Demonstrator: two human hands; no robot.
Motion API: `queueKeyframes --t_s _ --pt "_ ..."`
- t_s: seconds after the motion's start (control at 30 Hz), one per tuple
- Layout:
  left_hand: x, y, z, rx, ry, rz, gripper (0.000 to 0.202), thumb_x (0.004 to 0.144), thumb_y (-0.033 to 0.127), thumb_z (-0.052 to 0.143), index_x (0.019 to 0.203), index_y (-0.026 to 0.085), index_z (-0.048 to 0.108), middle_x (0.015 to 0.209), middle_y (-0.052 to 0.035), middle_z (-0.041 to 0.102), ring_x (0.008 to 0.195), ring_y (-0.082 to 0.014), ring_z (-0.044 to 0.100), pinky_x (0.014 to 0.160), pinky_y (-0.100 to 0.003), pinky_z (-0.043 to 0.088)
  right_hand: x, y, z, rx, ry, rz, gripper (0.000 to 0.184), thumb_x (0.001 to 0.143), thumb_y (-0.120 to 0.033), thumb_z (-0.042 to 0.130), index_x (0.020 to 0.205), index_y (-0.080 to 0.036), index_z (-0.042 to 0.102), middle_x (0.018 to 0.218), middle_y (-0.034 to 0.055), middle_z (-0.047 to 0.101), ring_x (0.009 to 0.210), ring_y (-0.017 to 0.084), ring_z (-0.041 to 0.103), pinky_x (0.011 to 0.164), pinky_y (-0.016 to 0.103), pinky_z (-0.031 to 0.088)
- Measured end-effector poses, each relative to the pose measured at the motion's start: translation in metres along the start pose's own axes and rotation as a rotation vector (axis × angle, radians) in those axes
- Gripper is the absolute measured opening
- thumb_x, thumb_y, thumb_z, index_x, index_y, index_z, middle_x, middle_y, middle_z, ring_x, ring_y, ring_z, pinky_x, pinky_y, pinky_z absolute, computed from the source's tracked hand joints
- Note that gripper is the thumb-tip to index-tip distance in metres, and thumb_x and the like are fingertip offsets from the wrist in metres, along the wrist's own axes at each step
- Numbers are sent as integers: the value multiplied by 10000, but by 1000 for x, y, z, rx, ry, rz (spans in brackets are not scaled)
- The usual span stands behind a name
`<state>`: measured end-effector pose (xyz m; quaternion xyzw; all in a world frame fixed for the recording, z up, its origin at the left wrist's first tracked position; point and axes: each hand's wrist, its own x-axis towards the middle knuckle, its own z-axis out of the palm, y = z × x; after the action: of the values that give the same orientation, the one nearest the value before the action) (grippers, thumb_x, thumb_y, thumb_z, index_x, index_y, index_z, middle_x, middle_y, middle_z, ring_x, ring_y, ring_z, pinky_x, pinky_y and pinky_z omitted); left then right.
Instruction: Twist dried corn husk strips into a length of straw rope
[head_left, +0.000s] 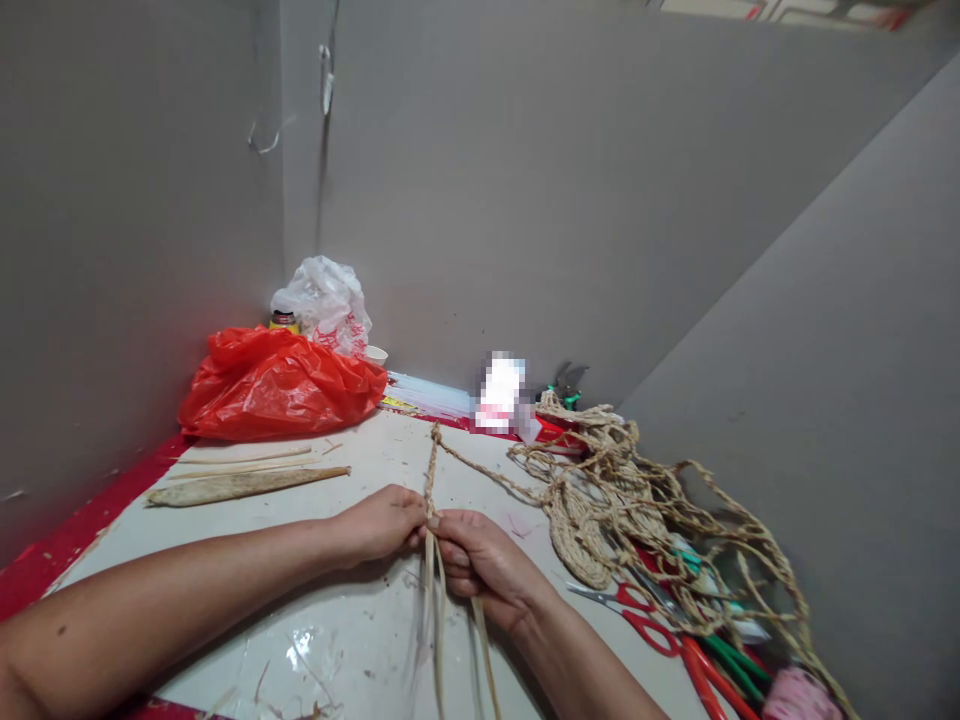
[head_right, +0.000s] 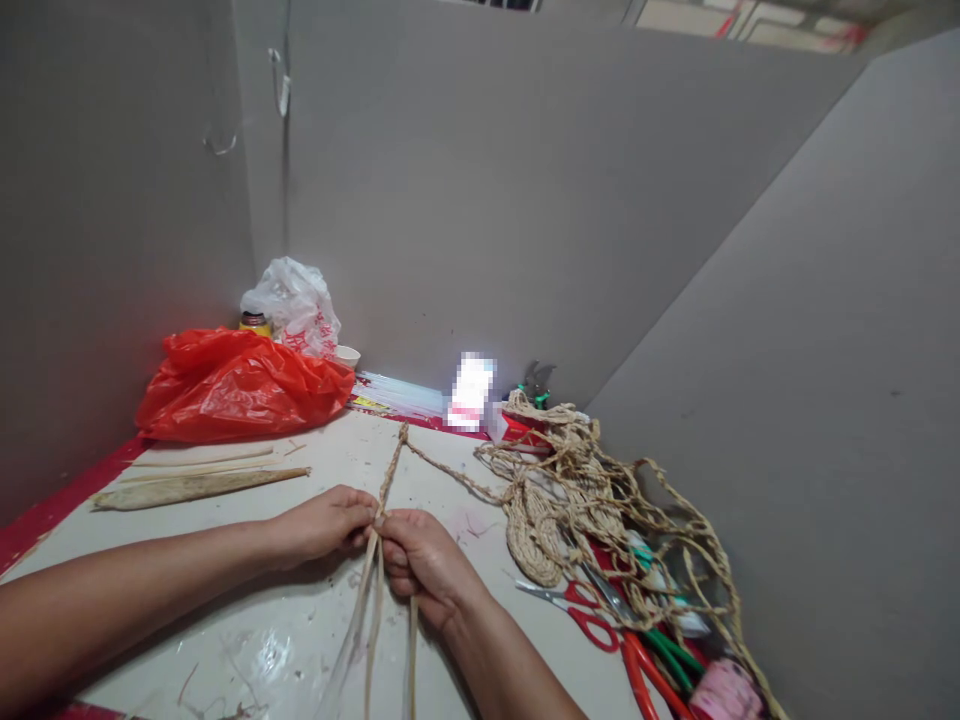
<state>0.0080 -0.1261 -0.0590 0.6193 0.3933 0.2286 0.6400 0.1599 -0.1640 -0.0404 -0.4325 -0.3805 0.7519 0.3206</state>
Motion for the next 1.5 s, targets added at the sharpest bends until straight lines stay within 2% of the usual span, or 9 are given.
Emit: queueKeyframes --t_s 0.1,0.27,0.5,0.67,1.0,1.17,1.37,1.4,1.5 --pt "-4 5 -4 150 17 104 197 720 279 452 642 134 562 578 22 516 546 -90 395 569 -218 322 -2 -4 -7 -112 -14 13 259 707 -381 652 704 -139 559 397 -119 298 342 18 126 360 198 57" --pt "-7 18 -15 279 -72 46 213 711 243 450 697 125 627 661 5 591 607 -98 451 617 -215 346 -3 -7 -17 -430 -35 -46 300 761 -434 596 679 -149 554 436 -96 318 377 41 174 388 225 93" --pt "-7 18 -8 122 -71 -221 232 710 382 516 614 171 532 386 91 271 347 -61 172 397 -237 105 -5 -1 -5 -983 197 -273 248 822 -278 481 601 -167 509 572 -8 478 544 108 369 511 238 256" --pt "-9 20 -5 21 -55 -236 195 694 346 527 598 177 518 362 92 264 324 -56 166 384 -236 85 -15 -5 1 -1283 343 -306 278 856 -302 450 628 -183 555 627 53 598 561 144 446 550 269 267" --pt "-11 18 5 -110 58 -132 206 676 266 513 506 176 442 360 80 306 328 -44 180 385 -246 77 -18 -9 10 -1028 188 -176 299 856 -262 373 621 -171 533 506 1 512 482 122 430 504 242 300" --pt "-13 16 7 -183 40 -111 212 663 309 574 546 172 462 368 89 313 325 -41 191 378 -243 82 -27 8 36 -1452 249 -261 285 861 -241 388 739 -161 634 748 119 676 624 193 562 575 285 316" --pt "-14 17 3 -205 13 -102 168 645 293 598 595 159 510 365 98 301 328 -34 187 383 -235 78 -52 -27 37 -1448 -123 -198 255 827 -334 522 666 -183 650 616 47 645 541 142 522 522 255 295" --pt "-14 18 1 -240 -12 -98 177 642 296 610 606 162 499 379 104 290 338 -31 174 388 -232 71 -51 -35 31 -1357 -102 -198 302 848 -366 498 657 -181 642 585 33 627 520 132 508 515 247 304" --pt "-12 18 -4 -313 -109 -85 236 634 318 648 630 168 467 430 119 251 375 -22 126 406 -223 40 -37 -42 8 -1103 343 -338 374 866 -434 460 646 -161 591 587 36 598 530 126 504 510 237 336"
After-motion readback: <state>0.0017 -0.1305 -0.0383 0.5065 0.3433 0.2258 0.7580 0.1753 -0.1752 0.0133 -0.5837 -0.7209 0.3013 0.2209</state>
